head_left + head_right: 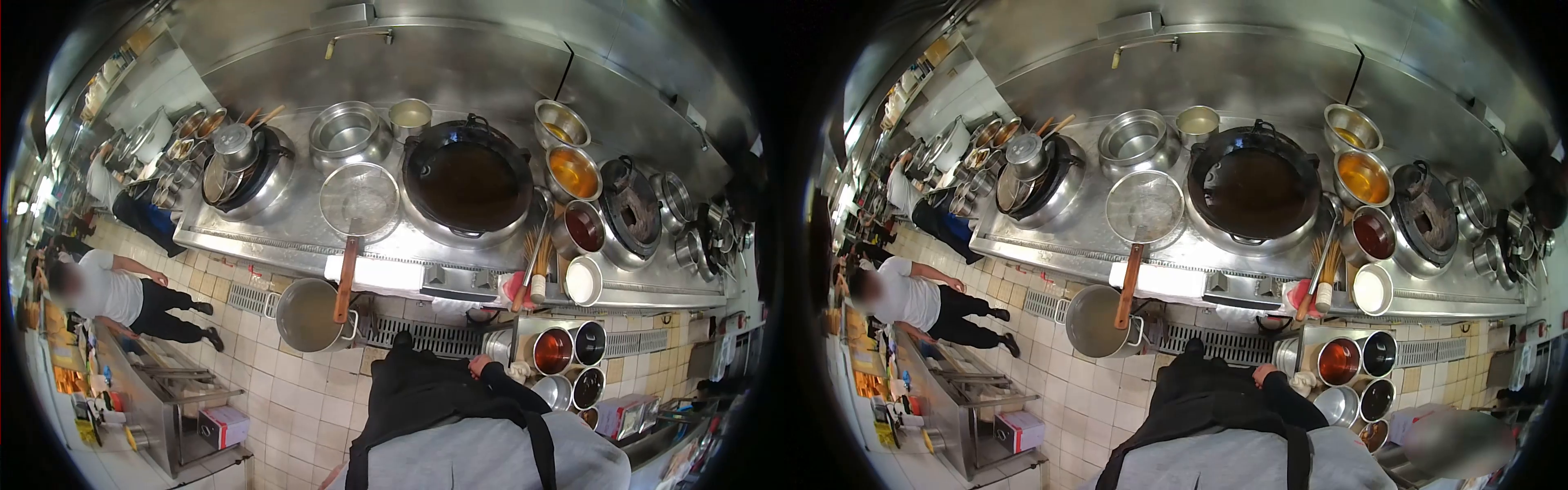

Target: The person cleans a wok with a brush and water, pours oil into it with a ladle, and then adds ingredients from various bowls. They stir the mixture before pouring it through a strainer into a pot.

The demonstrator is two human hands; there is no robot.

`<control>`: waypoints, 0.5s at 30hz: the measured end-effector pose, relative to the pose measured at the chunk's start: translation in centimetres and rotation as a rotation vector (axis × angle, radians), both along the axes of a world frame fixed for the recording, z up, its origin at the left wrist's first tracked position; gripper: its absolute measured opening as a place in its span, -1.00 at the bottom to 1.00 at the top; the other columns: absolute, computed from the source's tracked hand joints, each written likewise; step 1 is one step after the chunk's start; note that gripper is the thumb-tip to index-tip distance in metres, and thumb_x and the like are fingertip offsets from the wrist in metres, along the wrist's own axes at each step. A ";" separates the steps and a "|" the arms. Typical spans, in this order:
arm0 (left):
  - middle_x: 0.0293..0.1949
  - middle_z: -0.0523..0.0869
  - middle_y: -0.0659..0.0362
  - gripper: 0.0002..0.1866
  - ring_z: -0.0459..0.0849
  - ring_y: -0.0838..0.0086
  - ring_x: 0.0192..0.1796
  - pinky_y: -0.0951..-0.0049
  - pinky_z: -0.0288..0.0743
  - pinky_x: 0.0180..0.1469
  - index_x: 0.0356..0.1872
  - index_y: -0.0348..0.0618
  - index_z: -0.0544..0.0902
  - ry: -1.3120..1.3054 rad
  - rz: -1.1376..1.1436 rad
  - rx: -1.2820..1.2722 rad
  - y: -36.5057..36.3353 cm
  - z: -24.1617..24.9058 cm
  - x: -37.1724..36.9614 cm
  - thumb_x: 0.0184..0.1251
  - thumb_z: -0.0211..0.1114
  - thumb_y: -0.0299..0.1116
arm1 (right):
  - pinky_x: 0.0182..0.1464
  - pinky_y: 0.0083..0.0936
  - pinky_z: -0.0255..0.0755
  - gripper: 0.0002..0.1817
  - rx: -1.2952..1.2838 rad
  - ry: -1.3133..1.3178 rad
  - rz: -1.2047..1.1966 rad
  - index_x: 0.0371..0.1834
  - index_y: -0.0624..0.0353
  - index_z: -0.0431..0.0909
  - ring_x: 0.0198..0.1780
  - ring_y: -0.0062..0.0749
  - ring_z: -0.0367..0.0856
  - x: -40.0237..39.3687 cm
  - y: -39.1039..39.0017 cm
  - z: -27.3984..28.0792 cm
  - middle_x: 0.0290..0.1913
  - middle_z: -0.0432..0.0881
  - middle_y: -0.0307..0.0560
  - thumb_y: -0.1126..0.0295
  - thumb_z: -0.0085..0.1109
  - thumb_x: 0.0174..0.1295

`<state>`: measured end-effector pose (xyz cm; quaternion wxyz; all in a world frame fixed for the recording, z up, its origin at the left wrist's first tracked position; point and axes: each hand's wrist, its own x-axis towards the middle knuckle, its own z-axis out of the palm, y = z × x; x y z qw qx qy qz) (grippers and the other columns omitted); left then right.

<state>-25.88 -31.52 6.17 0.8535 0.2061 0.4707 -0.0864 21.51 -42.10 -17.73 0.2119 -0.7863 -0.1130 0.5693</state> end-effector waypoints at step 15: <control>0.08 0.68 0.08 -0.60 0.63 0.46 0.06 0.45 0.48 0.17 0.20 -0.35 0.52 0.001 0.015 -0.044 0.8 0.0 1.3 0.41 0.12 -0.36 | -0.42 -0.35 0.49 -0.77 0.009 0.036 -0.026 -0.41 0.28 0.59 -0.52 -0.34 0.59 0.3 -0.2 -1.1 -0.52 0.63 -0.04 0.34 0.10 0.28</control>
